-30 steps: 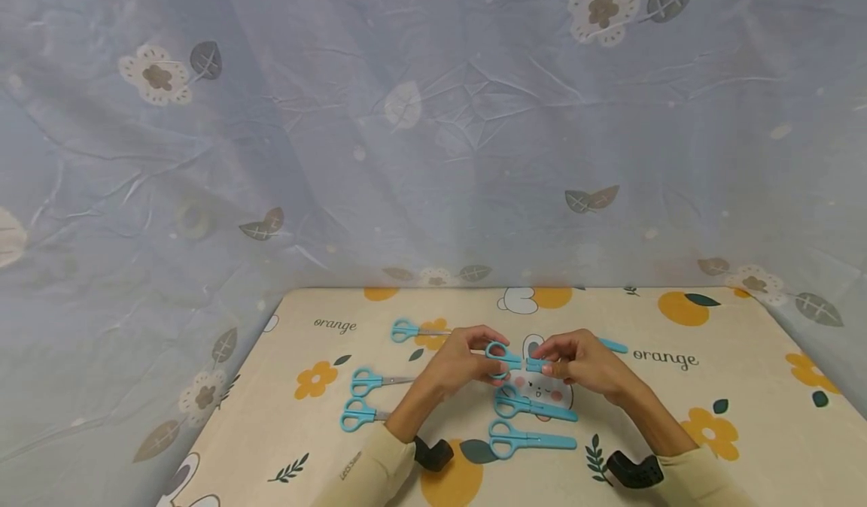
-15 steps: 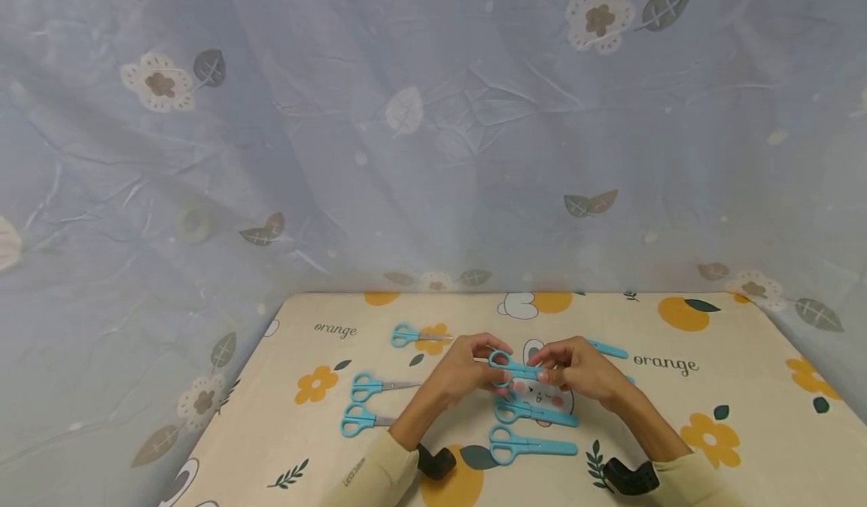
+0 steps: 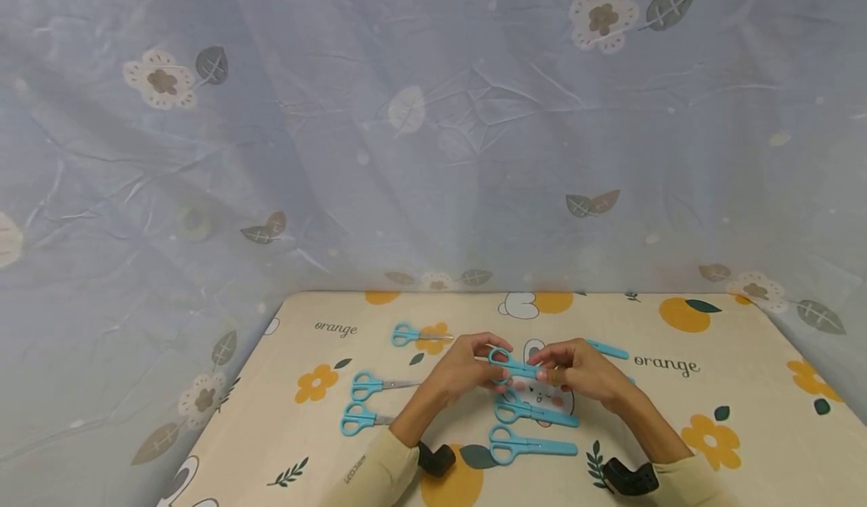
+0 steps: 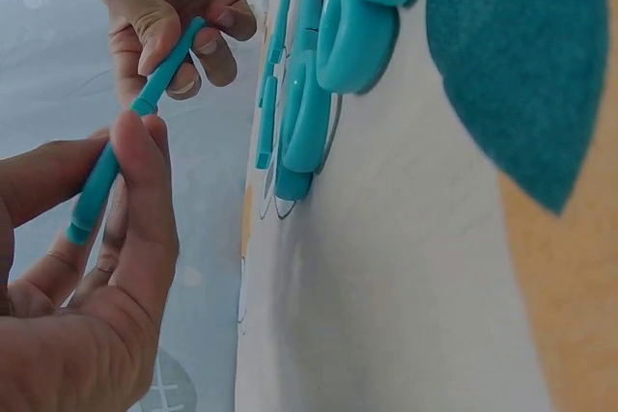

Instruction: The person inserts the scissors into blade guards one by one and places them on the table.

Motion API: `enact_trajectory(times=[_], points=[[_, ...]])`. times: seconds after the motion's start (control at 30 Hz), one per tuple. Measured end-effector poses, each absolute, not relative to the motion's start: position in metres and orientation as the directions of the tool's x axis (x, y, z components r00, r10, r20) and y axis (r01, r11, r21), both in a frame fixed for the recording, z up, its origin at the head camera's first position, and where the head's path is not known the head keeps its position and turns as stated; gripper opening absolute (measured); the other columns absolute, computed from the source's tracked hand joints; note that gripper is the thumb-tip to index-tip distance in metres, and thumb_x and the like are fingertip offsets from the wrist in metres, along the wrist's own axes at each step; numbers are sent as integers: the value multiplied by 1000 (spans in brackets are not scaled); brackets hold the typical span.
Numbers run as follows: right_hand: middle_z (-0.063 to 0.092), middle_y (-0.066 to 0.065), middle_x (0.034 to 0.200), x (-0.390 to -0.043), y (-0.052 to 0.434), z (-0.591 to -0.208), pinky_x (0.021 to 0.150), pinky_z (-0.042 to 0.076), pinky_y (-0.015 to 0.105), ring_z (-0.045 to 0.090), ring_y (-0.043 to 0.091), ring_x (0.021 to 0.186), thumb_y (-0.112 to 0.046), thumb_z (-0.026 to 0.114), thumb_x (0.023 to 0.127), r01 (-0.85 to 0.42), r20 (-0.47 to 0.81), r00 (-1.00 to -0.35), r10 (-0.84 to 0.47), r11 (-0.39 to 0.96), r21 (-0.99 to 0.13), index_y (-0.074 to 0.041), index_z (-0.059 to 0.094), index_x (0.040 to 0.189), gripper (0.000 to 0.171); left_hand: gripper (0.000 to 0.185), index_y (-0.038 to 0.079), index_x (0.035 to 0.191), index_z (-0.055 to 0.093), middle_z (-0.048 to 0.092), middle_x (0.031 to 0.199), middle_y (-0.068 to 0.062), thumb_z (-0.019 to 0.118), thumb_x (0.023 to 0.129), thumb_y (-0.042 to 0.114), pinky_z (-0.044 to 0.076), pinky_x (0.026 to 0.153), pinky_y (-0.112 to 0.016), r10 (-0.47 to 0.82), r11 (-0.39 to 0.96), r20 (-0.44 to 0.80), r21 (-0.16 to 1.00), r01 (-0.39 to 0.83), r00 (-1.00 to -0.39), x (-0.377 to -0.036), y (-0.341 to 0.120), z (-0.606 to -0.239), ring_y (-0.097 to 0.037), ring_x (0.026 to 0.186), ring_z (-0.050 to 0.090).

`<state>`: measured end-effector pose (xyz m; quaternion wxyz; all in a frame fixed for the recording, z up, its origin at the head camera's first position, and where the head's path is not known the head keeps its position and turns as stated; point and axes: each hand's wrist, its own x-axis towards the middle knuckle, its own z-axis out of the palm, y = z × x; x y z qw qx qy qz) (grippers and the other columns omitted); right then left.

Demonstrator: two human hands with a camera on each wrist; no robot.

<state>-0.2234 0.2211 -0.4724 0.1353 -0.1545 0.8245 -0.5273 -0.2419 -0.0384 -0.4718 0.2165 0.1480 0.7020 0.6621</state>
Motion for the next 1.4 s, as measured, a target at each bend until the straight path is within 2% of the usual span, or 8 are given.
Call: enact_trajectory(times=[0.3,0.47,0.63,0.93,1.23,1.4], points=[[72,12,93,-224,222,-474,62,54,30,58,15,77,-18,76,100,-95,-81,-913,-400,400,-912,0,76,128,33,40,-4,133,68,72,107,-9,75,94,-7,69,72,-33,480,103,-121,991,-81,-869,-245,-40,-475,-18,76,75],[74,15,95,-224,223,-474,64,56,31,60,16,79,-19,77,99,-84,-95,-912,-399,409,-909,0,76,128,35,40,-3,133,70,74,109,-12,78,93,-4,70,75,-37,478,133,-113,990,-55,-871,-246,-42,-476,-20,79,76],[74,14,93,-225,223,-474,62,54,29,60,17,77,-18,77,98,-77,-108,-914,-392,428,-901,1,76,125,33,37,-1,130,72,76,103,-10,77,93,-2,70,73,-39,456,205,-86,979,10,-886,-248,-45,-478,-23,81,77],[75,14,93,-225,223,-478,63,54,28,61,17,79,-15,75,99,-92,-111,-912,-395,461,-883,1,76,125,30,32,8,120,78,74,97,-7,80,90,0,66,65,-33,391,319,-69,945,65,-918,-250,-47,-484,-19,73,73],[74,7,92,-222,223,-476,61,53,26,58,17,78,-9,76,97,-121,-81,-933,-351,517,-847,-2,80,118,23,29,10,115,79,72,95,-6,85,87,2,55,58,-23,345,401,-52,911,97,-937,-251,-49,-484,-16,64,65],[75,5,94,-221,223,-478,60,52,25,58,16,77,-9,76,96,-155,-57,-936,-346,554,-818,-4,81,115,20,29,11,114,80,72,93,-5,86,86,3,52,57,-23,334,448,-33,885,127,-942,-251,-49,-486,-13,60,61]])
